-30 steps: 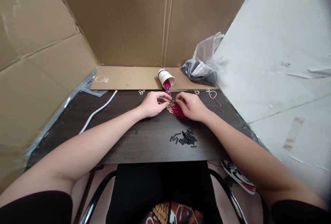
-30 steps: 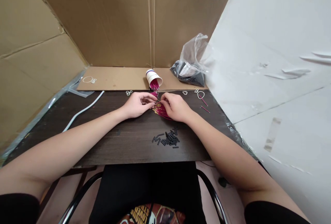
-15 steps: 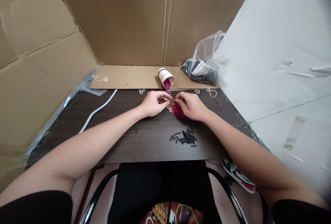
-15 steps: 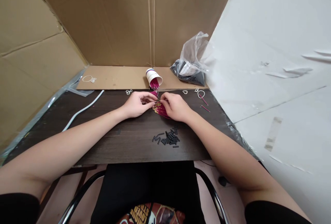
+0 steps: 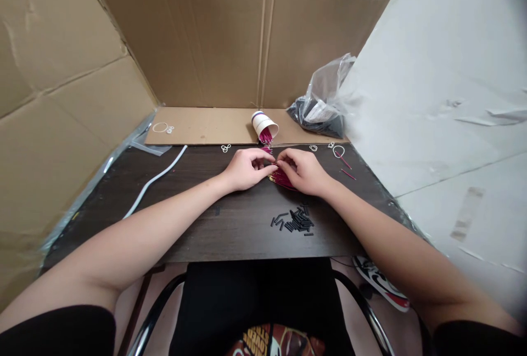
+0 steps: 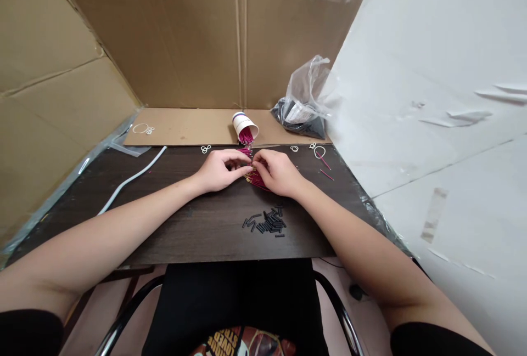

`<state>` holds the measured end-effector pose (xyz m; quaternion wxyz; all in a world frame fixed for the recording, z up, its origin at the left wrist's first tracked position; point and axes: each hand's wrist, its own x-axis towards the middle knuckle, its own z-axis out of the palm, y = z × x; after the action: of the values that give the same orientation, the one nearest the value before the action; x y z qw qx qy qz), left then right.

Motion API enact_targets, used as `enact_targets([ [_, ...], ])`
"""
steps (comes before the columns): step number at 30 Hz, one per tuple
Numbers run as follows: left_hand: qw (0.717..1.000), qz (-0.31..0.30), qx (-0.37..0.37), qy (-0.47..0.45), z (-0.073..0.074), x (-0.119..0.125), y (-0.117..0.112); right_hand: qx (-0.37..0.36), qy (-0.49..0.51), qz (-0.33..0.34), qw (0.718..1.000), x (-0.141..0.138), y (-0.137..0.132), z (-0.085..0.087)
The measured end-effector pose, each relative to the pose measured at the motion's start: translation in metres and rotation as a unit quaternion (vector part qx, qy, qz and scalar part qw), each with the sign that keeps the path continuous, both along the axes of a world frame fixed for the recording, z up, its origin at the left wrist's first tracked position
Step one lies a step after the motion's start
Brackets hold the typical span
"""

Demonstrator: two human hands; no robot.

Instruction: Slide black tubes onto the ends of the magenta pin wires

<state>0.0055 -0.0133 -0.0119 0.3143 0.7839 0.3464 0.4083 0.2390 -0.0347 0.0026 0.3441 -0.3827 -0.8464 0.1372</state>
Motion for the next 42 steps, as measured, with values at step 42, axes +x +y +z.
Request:
enact_targets([
  [42,0.986,-0.128,0.021,0.104,0.022,0.003,-0.024,-0.125,-0.192,-0.061,0.972,0.064,0.037,0.016],
])
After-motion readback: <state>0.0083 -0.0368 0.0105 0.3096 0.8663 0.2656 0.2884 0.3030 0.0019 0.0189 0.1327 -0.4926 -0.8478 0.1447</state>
